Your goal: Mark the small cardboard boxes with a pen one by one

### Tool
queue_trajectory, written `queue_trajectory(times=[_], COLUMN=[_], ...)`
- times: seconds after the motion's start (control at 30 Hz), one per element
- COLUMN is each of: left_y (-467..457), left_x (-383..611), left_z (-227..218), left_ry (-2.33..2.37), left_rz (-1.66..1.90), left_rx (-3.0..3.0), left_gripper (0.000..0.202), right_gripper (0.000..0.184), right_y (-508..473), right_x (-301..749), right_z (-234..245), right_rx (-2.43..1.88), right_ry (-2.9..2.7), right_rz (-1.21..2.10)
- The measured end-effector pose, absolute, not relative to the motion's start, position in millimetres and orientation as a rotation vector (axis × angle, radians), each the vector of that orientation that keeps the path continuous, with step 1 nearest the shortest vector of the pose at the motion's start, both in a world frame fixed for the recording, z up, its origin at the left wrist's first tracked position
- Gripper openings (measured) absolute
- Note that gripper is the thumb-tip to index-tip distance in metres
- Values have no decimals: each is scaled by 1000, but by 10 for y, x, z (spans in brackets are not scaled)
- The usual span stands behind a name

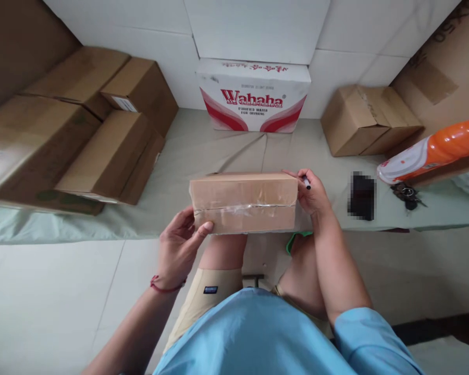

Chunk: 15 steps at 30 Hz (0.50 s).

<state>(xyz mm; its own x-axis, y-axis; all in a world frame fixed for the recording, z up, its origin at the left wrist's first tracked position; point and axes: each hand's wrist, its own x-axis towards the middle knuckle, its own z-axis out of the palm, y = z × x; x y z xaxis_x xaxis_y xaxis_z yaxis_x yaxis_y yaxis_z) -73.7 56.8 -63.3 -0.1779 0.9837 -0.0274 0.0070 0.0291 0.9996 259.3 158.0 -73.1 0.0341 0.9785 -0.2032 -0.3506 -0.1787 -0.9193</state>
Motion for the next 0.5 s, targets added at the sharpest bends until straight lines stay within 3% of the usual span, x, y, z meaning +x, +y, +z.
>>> queue_trajectory(times=[0.17, 0.37, 0.5], left_y=[465, 331, 280], left_x=[-722, -729, -698], left_z=[-809, -752, -652], left_ry=[1386, 1368, 1218], left_rz=[1315, 1198, 1232], left_rx=[1273, 1409, 1260], left_gripper=[54, 44, 58], right_gripper=[64, 65, 59], right_y=[1579, 1584, 1550], right_x=[2576, 2574, 2608], right_z=[-722, -698, -656], right_rx=[-1018, -1082, -970], right_ry=[-785, -882, -936], right_rz=[1397, 1277, 1309])
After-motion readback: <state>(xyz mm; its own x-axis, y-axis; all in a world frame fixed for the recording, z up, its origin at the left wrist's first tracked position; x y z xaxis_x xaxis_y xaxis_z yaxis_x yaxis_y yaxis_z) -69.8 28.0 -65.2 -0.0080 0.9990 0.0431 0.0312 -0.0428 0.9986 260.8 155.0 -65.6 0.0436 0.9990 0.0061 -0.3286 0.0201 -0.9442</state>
